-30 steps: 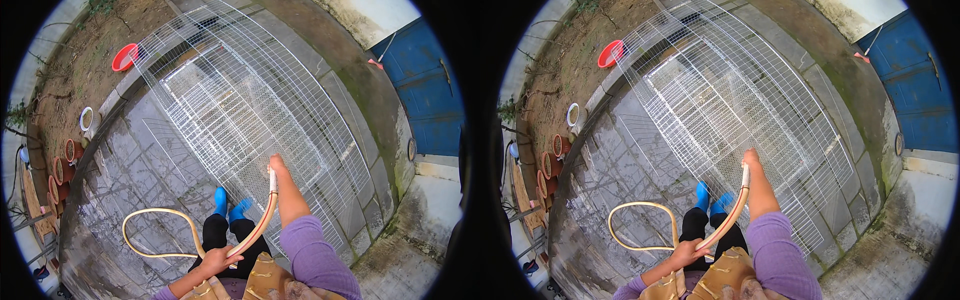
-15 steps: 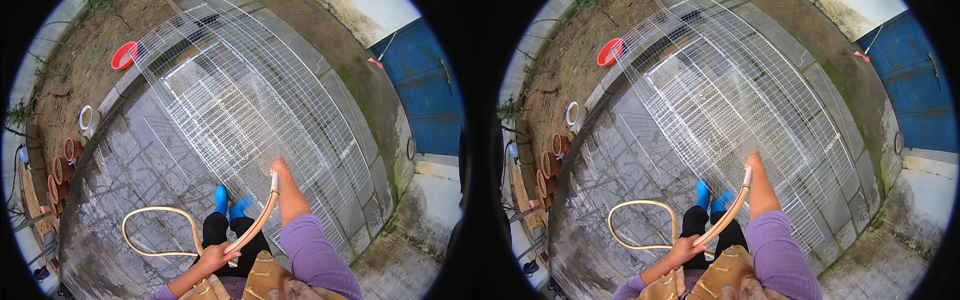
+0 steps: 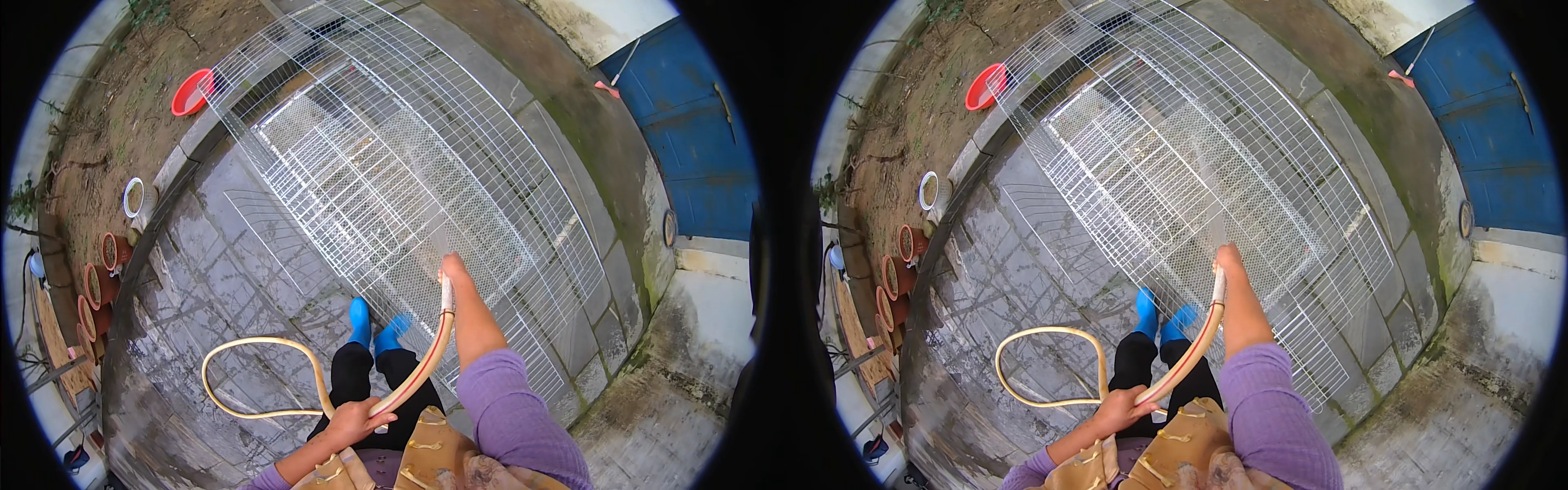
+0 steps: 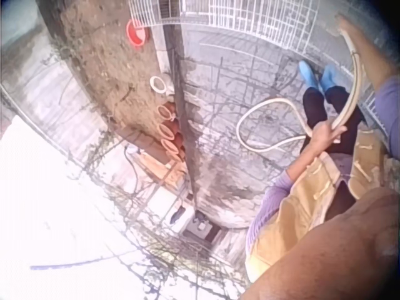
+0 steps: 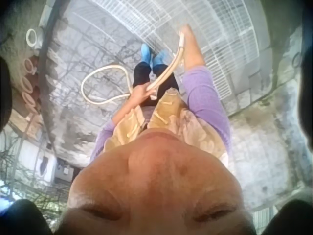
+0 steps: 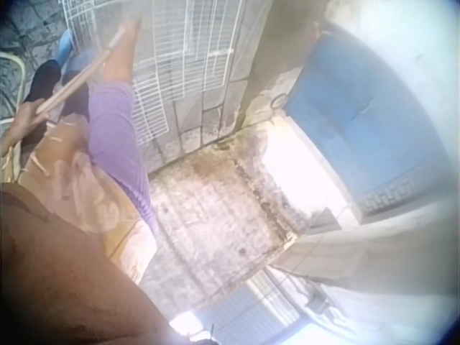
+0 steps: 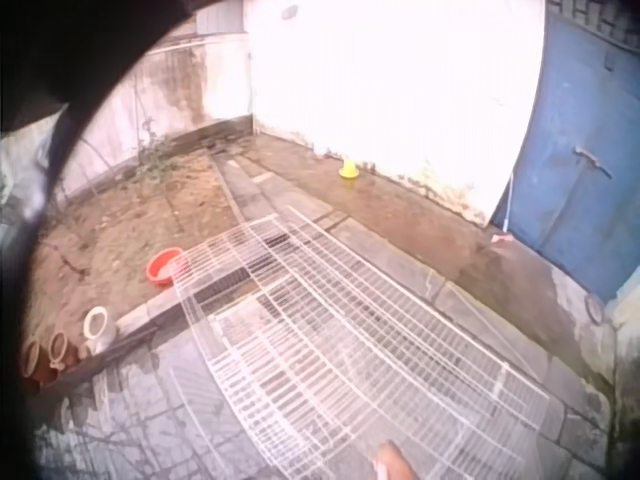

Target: The person uses a hose to spray water on a metal wire cage placed on a paved outdoor surface. They move the hose back and forth to rinse the cage, then briefly use a long-handled brush to scrub the cage before the clip ends.

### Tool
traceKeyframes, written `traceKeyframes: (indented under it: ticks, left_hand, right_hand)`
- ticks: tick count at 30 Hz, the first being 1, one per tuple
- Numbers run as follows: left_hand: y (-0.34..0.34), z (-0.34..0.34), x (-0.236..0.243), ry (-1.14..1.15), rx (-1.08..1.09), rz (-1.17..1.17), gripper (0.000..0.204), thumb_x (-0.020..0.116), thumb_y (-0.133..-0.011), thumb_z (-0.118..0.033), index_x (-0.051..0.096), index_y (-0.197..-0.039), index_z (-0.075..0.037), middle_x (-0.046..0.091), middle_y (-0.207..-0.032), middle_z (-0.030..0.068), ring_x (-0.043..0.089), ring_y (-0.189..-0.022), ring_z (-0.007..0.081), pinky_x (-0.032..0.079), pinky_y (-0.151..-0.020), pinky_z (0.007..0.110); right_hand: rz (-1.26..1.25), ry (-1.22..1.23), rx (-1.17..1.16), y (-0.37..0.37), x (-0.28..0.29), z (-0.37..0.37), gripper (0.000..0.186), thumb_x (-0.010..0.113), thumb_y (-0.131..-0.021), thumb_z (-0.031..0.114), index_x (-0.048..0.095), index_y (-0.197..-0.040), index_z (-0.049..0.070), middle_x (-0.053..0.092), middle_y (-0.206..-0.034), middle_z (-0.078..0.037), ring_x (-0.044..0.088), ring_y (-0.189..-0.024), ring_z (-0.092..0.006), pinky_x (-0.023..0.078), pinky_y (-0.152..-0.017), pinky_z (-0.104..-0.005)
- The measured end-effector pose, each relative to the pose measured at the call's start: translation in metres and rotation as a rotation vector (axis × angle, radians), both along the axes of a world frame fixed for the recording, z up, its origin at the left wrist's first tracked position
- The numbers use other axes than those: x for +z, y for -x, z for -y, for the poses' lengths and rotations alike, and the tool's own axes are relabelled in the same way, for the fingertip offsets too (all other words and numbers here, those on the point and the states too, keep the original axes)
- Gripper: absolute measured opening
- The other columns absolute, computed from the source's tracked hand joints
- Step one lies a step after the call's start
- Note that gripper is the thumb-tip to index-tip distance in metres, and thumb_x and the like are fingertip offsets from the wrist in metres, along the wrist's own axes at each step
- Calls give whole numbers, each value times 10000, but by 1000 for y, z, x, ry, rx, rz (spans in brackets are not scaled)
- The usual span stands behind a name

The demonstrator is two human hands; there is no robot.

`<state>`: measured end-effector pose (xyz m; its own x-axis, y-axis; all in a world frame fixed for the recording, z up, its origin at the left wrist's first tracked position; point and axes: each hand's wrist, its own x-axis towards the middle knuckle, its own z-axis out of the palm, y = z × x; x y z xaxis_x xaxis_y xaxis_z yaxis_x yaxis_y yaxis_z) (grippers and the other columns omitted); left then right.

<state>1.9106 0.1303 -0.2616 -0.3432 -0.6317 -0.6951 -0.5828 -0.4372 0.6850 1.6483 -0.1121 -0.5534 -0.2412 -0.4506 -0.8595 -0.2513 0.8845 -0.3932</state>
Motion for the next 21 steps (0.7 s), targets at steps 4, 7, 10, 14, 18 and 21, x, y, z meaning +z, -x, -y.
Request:
traceKeyframes:
  ticks: [4, 7, 10, 14, 18, 21]
  left_hand:
    - [0, 2, 1, -7, 5, -2, 425, 610, -827, -462, 584, -900, -45, 565, -642, 210, 576, -651, 414, 433, -540, 448]
    - [0, -2, -3, 31, 13, 7, 514, 568, -806, -560, 595, -903, -56, 586, -623, 180, 599, -631, 385, 459, -540, 455]
    - [-2, -3, -8, 17, 37, 28, 509, 571, -805, -558, 592, -889, -56, 583, -616, 181, 597, -627, 386, 457, -538, 455]
    - [-5, 0, -3, -2, 3, 23, 487, 581, -811, -535, 583, -882, -53, 575, -619, 188, 592, -629, 392, 449, -539, 454]
    - [0, -2, 0, -32, -43, 2, 447, 595, -824, -498, 569, -882, -56, 566, -632, 198, 579, -648, 408, 434, -547, 458]
    - [-1, 0, 1, -32, -21, 7, 469, 582, -821, -520, 574, -882, -55, 568, -621, 194, 581, -639, 405, 439, -544, 460]
  right_hand:
    - [-24, 22, -19, -2, 1, 3, 307, 357, -872, 101, 414, -1128, -58, 551, -674, -196, 571, -498, -268, 491, -417, -402]
    - [-4, 29, -45, -1, 3, 8, 313, 360, -875, 101, 412, -1140, -55, 553, -680, -191, 573, -504, -265, 497, -425, -399]
    - [-28, 33, -79, -1, 6, 10, 298, 360, -874, 81, 421, -1132, -56, 550, -677, -185, 573, -509, -262, 496, -426, -394]
    - [-21, -72, -26, -9, 11, -7, 286, 359, -864, 44, 435, -1121, -57, 545, -671, -177, 573, -511, -259, 494, -422, -387]
    - [-2, -95, -59, 0, 7, -12, 338, 356, -864, 56, 402, -1180, -53, 545, -670, -176, 571, -513, -261, 497, -424, -388]
    - [8, -41, -106, -2, 3, -16, 360, 352, -867, 75, 370, -1203, -55, 542, -673, -186, 565, -504, -262, 492, -423, -395]
